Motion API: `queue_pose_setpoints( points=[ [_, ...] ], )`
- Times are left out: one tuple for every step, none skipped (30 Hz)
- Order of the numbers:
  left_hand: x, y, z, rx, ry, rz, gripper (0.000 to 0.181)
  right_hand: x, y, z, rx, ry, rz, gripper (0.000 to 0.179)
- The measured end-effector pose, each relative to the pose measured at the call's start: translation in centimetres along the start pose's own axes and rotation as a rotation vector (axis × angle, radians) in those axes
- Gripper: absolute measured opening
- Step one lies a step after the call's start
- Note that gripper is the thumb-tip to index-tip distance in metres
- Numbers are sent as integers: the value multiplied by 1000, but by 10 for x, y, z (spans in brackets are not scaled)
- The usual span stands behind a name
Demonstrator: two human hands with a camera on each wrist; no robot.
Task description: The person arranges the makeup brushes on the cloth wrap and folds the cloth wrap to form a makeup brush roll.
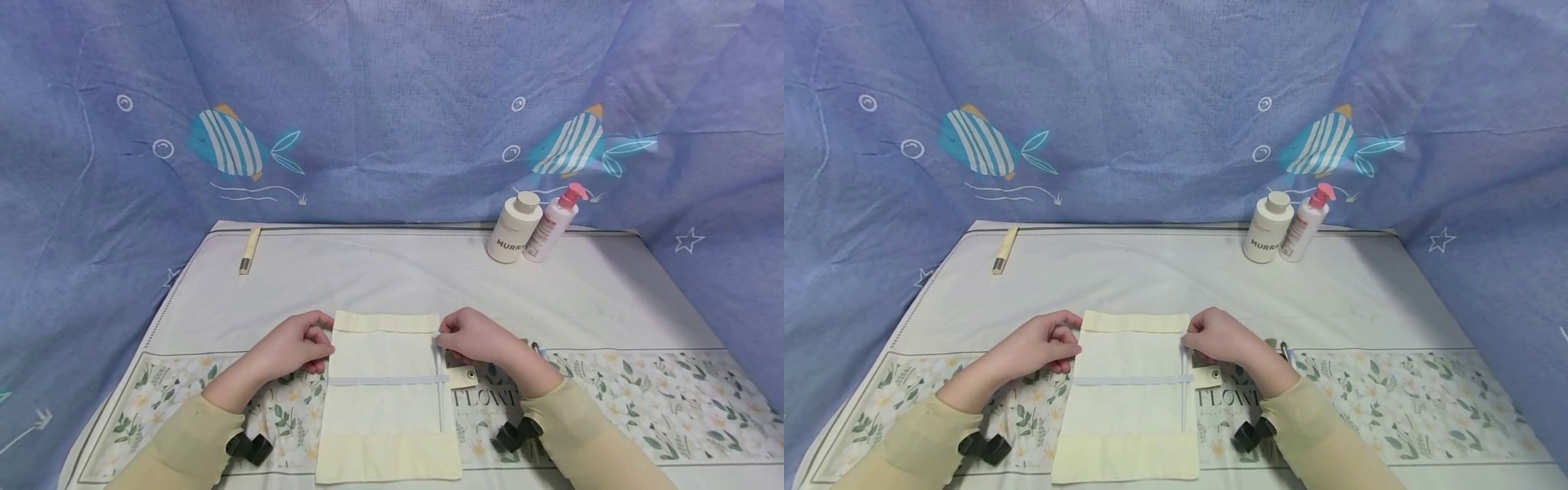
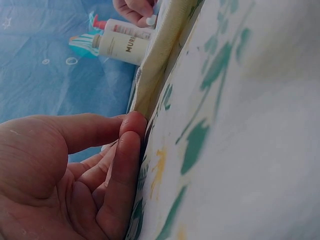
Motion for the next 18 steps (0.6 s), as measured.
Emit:
queue_pose_setpoints(
  points=[
    [0,0,0,1,0,-1,46,0,0,0,14,2,2,26],
    [0,0,0,1,-1,-1,46,0,0,0,31,5,3,26],
    [1,0,0,2,-1,-1,46,0,-1,0,44,7,4,26],
    [1,0,0,2,0,1,46,1,-2,0,57,8,5,25],
    [1,0,0,3,-1,1,45,1,-2,0,67,7,5,25],
    [1,0,0,4,-2,0,45,1,-3,0,73,5,3,25],
    [1,0,0,5,-4,-4,46,2,-3,0,78,0,1,25],
    [1,0,0,6,-4,-3,46,2,-3,0,82,-5,-4,25],
    [1,0,0,8,-5,-3,46,2,-3,-1,82,-10,-5,25],
    [1,0,0,10,-5,-3,46,3,-4,-1,84,-13,-7,25],
    [1,0,0,12,-7,-6,47,3,-4,-1,87,-15,-8,25],
    [0,0,0,14,-8,-4,47,3,-4,-2,90,-15,-9,25],
    [0,0,0,17,-8,-3,48,4,-5,-2,95,-14,-6,25],
    [0,0,0,19,-8,-1,48,4,-5,-2,102,-10,-2,25],
    [1,1,-1,21,-8,-1,48,4,-5,-2,110,-5,2,25],
    [1,1,-1,22,-8,0,48,4,-6,-2,118,0,5,25],
    [1,1,-1,23,-8,0,49,4,-6,-2,125,3,7,25],
    [1,1,-1,24,-8,1,49,4,-6,-2,131,6,8,25]
  ],
)
Point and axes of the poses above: each hand's wrist, its own x-axis away from the middle knuckle, its own z-axis out of the back of the hand, y = z × x, the point moved 6 cm from there along -x, towards the middle knuckle, and after that the axes turned 2 degrees about y, right-handed, at the moved point
